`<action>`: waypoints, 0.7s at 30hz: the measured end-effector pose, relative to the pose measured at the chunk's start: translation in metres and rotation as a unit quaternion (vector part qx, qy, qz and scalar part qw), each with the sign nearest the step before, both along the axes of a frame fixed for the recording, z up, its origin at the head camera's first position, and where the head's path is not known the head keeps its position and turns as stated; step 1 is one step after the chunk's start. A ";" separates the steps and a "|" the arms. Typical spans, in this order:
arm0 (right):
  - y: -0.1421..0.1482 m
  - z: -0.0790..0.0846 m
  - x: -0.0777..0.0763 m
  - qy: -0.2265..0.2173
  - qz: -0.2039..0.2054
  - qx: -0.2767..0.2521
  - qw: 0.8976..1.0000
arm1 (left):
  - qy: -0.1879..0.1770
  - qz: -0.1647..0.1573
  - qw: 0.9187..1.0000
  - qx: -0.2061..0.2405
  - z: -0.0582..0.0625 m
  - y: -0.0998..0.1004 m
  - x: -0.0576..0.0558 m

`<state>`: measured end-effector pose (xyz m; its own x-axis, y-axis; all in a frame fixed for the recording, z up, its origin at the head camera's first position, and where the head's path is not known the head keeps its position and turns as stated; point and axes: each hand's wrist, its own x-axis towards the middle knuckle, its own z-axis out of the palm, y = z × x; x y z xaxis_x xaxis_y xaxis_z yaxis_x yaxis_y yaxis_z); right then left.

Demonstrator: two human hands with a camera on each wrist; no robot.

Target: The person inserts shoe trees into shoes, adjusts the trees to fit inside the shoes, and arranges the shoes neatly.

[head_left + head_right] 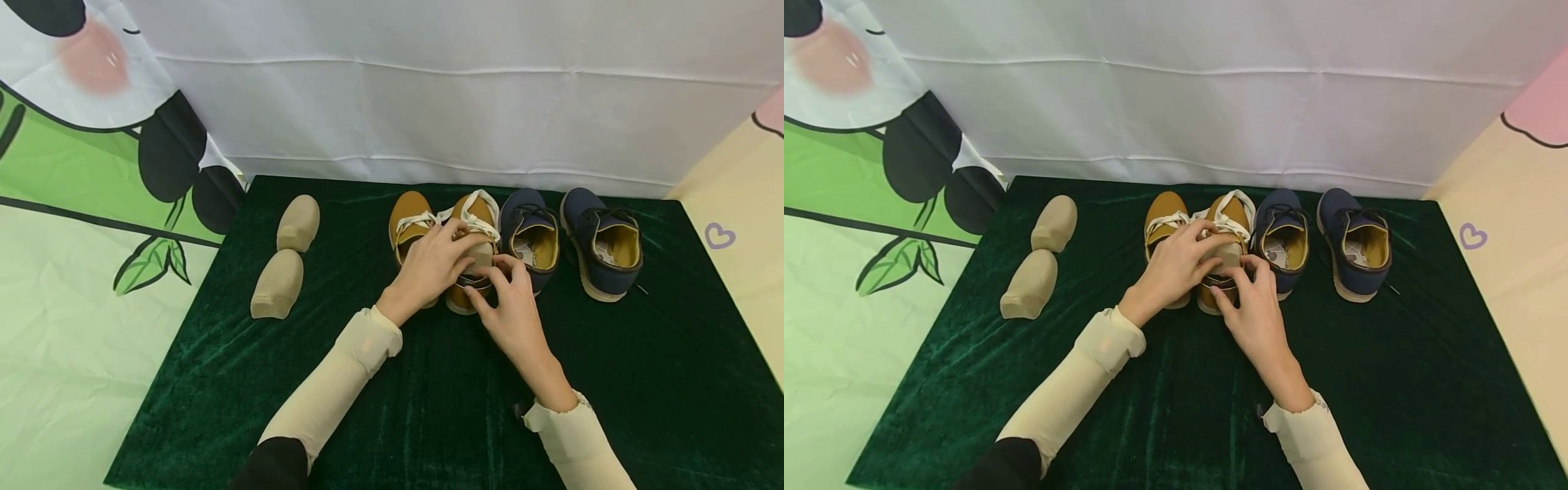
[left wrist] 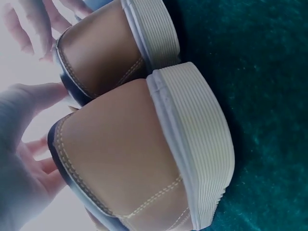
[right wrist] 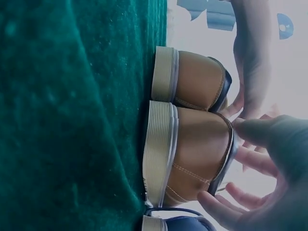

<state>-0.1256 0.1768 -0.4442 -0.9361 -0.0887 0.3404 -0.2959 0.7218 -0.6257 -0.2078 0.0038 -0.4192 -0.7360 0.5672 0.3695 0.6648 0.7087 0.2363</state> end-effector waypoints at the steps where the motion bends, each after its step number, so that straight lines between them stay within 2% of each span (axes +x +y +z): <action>1: -0.001 0.000 0.001 -0.003 0.001 0.006 1.000 | 0.002 -0.001 1.000 0.002 0.000 0.000 0.000; 6: -0.002 -0.002 0.003 -0.016 0.000 0.014 1.000 | 0.004 0.000 1.000 0.006 0.002 0.000 0.000; 13: -0.001 -0.001 0.003 -0.024 -0.004 0.006 1.000 | -0.013 0.002 1.000 0.012 0.002 0.001 -0.001; 21: -0.002 0.000 0.004 -0.027 -0.005 0.009 1.000 | -0.036 0.012 0.999 -0.016 0.004 0.003 -0.002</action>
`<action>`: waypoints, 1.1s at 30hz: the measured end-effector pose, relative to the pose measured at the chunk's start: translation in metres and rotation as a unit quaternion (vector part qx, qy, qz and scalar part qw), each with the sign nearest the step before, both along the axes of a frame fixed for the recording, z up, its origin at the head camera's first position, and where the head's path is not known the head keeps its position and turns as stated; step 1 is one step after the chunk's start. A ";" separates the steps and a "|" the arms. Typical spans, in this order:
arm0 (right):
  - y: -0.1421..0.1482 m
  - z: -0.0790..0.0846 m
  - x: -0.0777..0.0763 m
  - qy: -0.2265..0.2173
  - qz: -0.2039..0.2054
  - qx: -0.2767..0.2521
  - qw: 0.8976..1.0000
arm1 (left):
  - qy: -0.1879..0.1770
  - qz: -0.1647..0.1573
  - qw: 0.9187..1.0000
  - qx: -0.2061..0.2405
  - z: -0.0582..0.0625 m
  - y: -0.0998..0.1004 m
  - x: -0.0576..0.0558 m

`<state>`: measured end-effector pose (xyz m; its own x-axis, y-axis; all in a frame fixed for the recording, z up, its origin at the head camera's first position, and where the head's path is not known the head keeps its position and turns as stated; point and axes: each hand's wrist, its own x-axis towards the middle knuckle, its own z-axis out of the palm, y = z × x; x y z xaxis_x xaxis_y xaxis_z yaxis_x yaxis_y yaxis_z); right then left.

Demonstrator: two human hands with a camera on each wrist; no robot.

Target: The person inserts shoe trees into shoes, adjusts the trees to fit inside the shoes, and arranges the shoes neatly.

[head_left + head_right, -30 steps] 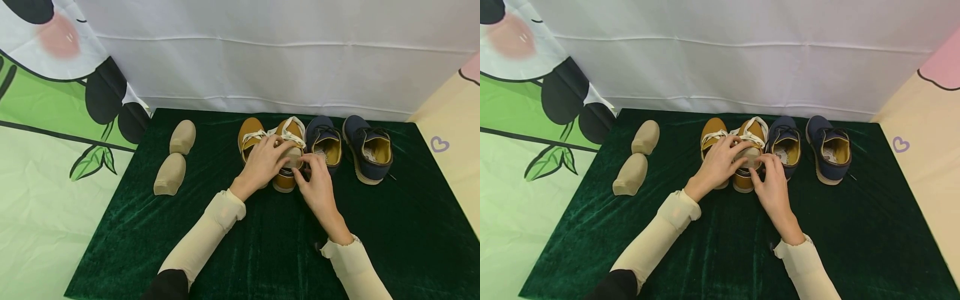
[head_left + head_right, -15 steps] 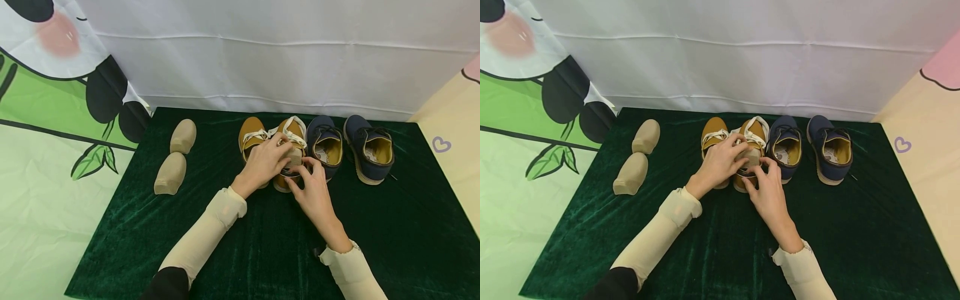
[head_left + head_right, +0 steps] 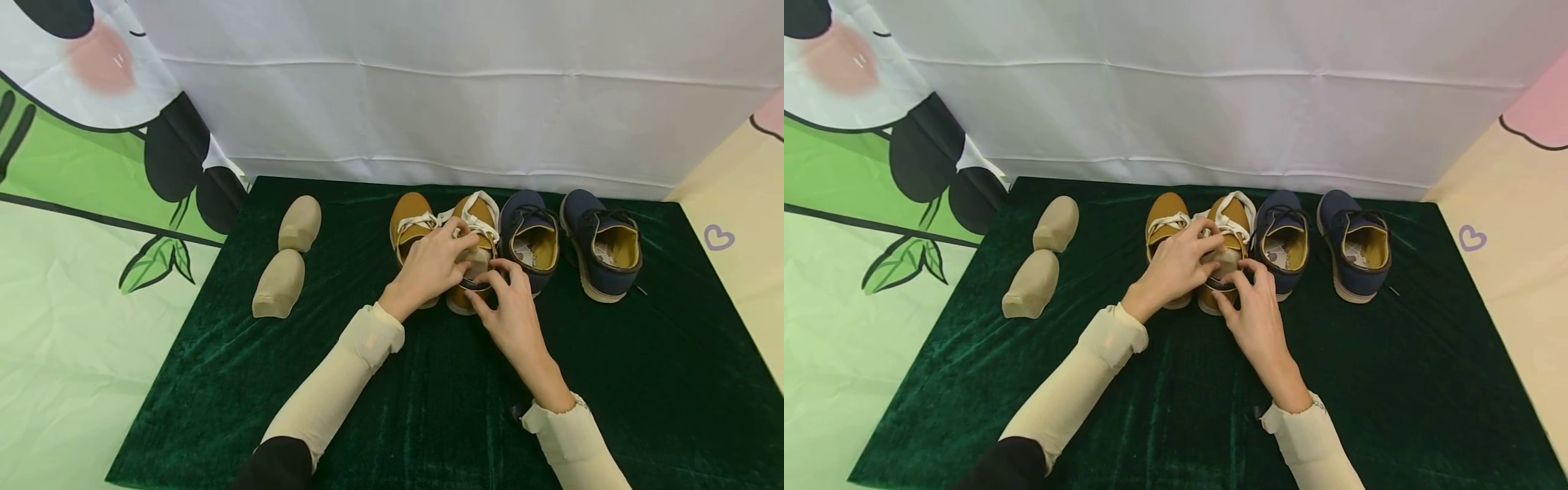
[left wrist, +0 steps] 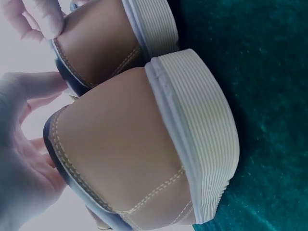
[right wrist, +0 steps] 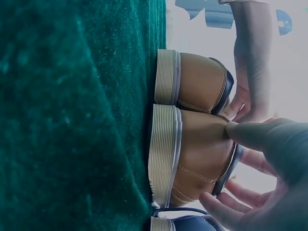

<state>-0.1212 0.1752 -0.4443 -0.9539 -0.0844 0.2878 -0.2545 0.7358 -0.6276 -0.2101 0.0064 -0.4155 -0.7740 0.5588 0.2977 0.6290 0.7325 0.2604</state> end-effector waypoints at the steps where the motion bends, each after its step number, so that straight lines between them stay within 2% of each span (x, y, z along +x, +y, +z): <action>1: 0.000 0.000 0.000 0.001 0.000 0.001 1.000 | -0.002 0.000 1.000 -0.007 0.000 0.000 0.000; 6: -0.001 -0.002 0.000 0.005 0.001 -0.002 1.000 | -0.008 0.003 1.000 -0.018 0.003 0.001 0.000; 10: -0.001 -0.003 0.000 0.006 0.001 -0.005 1.000 | -0.019 0.005 1.000 0.005 0.004 0.004 -0.002; 14: 0.000 -0.002 0.001 0.001 0.002 -0.008 1.000 | -0.033 0.010 0.999 0.007 0.005 0.008 -0.005; 18: 0.000 -0.001 0.001 -0.006 0.002 -0.012 1.000 | -0.037 0.021 0.999 -0.026 0.007 0.013 -0.007; 24: 0.000 -0.002 0.001 -0.005 0.005 -0.015 1.000 | -0.022 0.038 0.995 -0.085 0.007 0.021 -0.009; 33: 0.000 -0.002 0.000 -0.002 0.006 -0.013 1.000 | 0.012 0.051 0.992 -0.114 0.003 0.028 -0.011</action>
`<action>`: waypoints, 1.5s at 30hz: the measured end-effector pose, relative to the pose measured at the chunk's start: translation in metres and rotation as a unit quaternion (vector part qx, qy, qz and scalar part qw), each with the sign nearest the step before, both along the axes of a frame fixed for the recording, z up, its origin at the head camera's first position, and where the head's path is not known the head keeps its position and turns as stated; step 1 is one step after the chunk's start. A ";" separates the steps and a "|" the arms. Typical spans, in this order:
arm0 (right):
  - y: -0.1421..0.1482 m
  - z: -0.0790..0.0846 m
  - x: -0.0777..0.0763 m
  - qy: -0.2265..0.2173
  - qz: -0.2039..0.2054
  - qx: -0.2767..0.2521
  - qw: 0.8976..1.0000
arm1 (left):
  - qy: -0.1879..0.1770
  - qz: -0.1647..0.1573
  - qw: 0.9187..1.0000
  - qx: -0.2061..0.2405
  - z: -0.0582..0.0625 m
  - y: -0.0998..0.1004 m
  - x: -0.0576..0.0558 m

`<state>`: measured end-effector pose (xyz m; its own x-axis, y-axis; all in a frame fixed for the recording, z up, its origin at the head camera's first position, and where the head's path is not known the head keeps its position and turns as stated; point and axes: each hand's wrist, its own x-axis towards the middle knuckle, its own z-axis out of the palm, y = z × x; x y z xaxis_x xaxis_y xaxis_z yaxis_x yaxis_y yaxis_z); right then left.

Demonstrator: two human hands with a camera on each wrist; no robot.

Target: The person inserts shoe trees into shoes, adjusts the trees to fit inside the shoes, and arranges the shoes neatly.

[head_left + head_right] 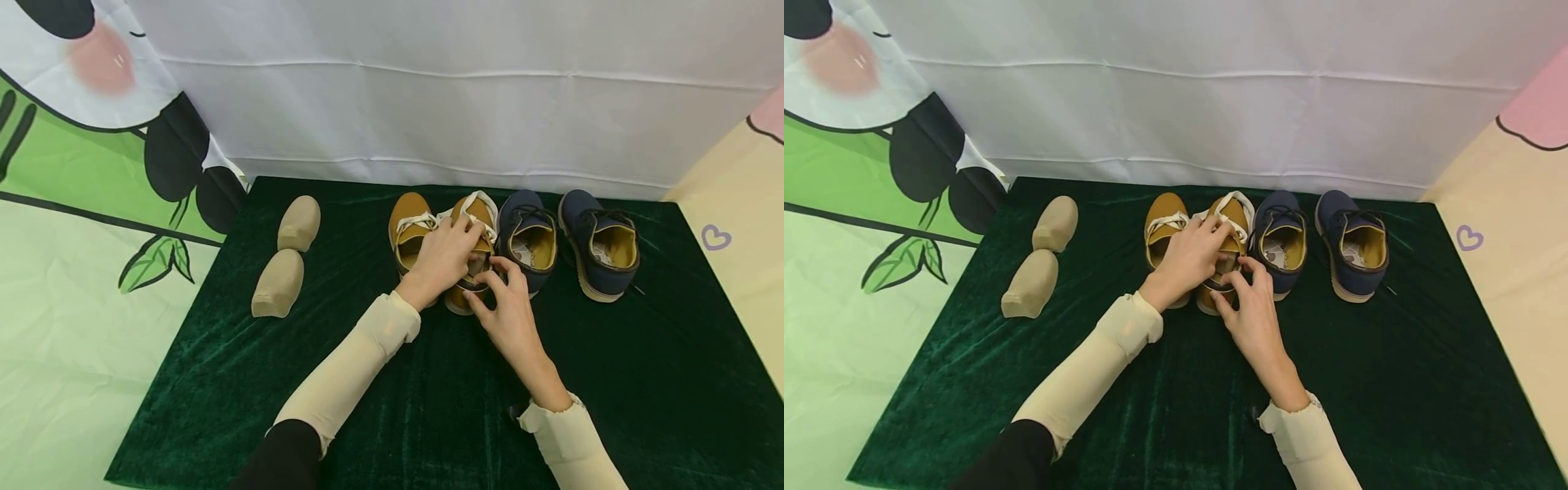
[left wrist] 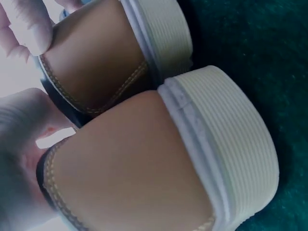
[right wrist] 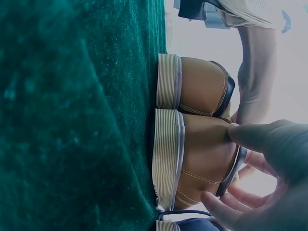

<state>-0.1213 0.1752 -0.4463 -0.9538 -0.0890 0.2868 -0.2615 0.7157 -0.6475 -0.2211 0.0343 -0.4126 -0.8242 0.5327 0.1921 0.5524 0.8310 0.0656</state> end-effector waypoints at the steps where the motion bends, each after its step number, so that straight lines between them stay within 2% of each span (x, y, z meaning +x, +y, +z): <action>1: 0.000 0.000 0.000 0.001 0.000 0.001 1.000 | 0.001 -0.002 1.000 -0.004 0.000 0.000 0.000; 4: 0.000 0.000 0.000 -0.005 -0.004 -0.001 1.000 | 0.008 -0.010 1.000 -0.017 0.001 -0.001 -0.003; 8: -0.001 0.001 -0.001 -0.034 -0.009 -0.010 0.999 | 0.014 -0.021 0.999 -0.022 0.000 -0.002 -0.009; 15: -0.001 0.002 0.000 -0.059 -0.008 -0.014 0.998 | -0.046 -0.038 0.998 -0.012 0.001 -0.005 -0.019; 19: -0.001 0.002 0.001 -0.064 -0.006 -0.018 0.998 | -0.062 -0.046 0.997 -0.014 0.002 -0.005 -0.022; 25: -0.001 0.004 0.001 -0.067 -0.002 -0.015 0.998 | -0.038 -0.053 0.998 0.000 -0.003 -0.003 -0.024; 32: -0.002 0.004 0.001 -0.074 -0.003 -0.012 0.997 | -0.010 -0.044 0.999 0.018 -0.010 0.001 -0.025; 40: -0.002 0.005 0.002 -0.072 0.000 -0.014 0.997 | 0.008 -0.037 0.999 0.037 -0.011 0.004 -0.024; 45: -0.003 0.006 0.002 -0.072 -0.001 -0.015 0.997 | 0.011 -0.036 0.999 0.032 -0.011 0.003 -0.025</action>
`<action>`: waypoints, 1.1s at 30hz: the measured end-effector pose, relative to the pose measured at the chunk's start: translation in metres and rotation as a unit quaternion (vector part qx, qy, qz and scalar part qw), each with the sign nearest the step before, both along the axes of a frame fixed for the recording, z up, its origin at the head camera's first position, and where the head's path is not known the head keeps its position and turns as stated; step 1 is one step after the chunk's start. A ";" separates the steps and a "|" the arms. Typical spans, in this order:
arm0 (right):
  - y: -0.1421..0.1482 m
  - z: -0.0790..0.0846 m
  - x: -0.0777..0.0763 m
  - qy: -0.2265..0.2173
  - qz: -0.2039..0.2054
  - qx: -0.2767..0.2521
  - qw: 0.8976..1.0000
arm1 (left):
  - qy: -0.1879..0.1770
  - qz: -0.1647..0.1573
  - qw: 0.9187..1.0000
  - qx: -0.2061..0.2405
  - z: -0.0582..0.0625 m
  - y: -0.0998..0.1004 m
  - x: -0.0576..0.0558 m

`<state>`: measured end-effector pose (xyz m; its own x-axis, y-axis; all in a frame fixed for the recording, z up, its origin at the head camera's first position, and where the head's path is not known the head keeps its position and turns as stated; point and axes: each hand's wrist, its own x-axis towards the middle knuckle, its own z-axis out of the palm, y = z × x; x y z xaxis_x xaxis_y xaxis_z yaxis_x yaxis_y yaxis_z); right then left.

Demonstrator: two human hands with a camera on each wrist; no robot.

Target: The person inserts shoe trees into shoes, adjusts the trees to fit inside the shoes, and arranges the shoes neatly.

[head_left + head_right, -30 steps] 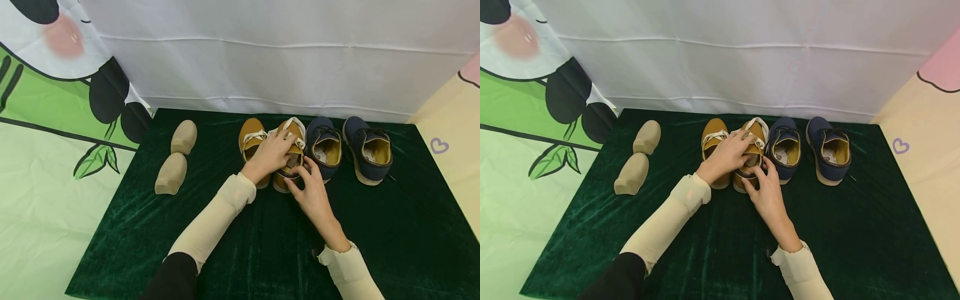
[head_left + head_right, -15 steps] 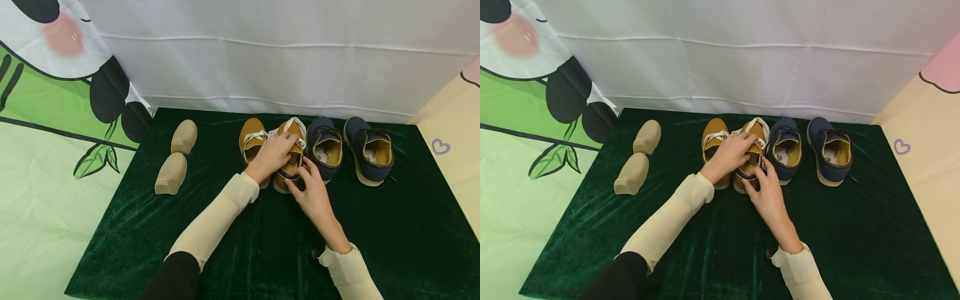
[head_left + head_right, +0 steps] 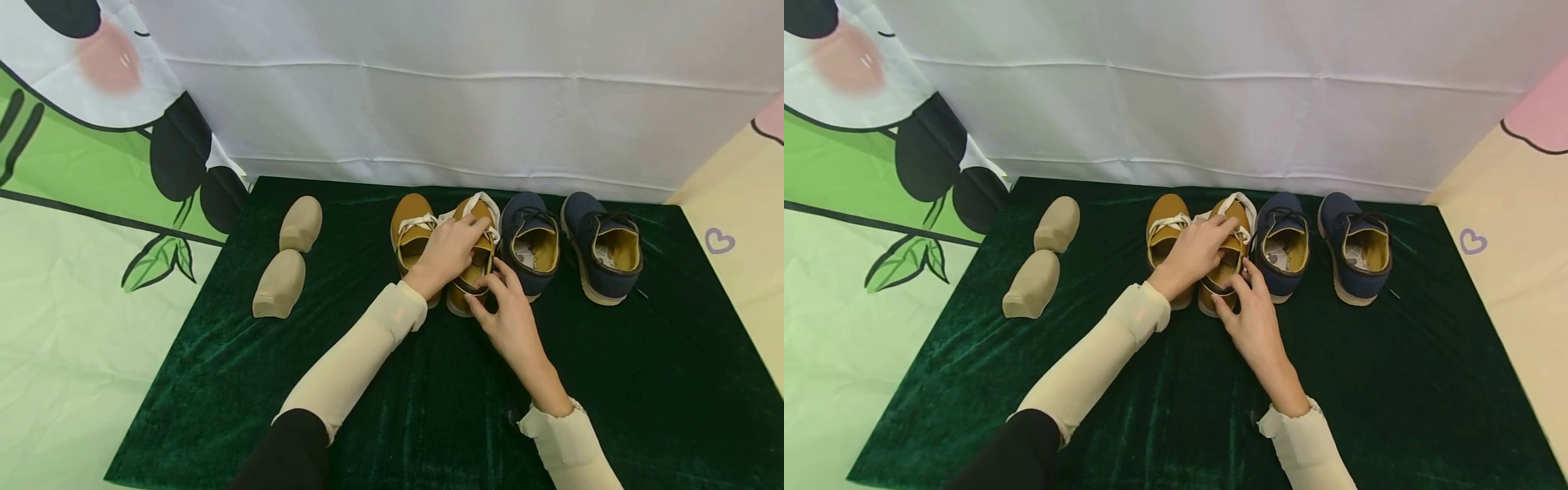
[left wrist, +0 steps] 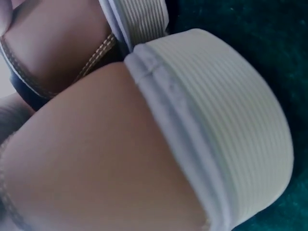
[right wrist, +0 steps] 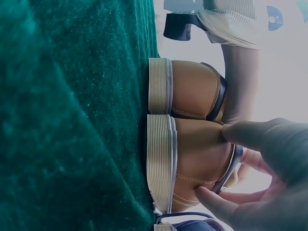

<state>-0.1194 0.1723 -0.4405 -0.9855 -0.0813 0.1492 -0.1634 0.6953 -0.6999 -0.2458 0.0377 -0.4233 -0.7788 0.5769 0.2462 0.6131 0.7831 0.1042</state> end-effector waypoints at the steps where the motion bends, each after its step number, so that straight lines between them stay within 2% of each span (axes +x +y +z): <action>1: 0.000 0.000 0.000 0.001 0.000 0.000 1.000 | -0.002 0.002 1.000 -0.004 0.001 0.000 0.000; 7: -0.003 -0.001 0.001 0.005 0.002 -0.001 1.000 | -0.017 0.009 1.000 -0.023 0.003 -0.002 0.001; 17: -0.003 -0.001 0.002 -0.003 -0.005 0.000 1.000 | 0.009 0.016 1.000 -0.017 -0.002 0.006 -0.001; 22: -0.001 0.000 0.001 -0.008 -0.006 0.001 1.000 | -0.015 0.025 1.000 -0.011 0.002 0.007 0.001; 28: 0.004 -0.001 -0.001 0.006 0.005 -0.005 1.000 | -0.068 0.019 0.997 -0.013 0.013 -0.004 0.015; 33: 0.008 -0.001 -0.001 0.022 0.015 -0.005 1.000 | -0.064 0.008 0.997 0.029 0.018 -0.021 0.032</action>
<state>-0.1205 0.1801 -0.4411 -0.9749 -0.1098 0.1936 -0.2156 0.6823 -0.6986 -0.2133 0.0163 -0.4054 -0.8150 0.5517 0.1772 0.5793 0.7829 0.2268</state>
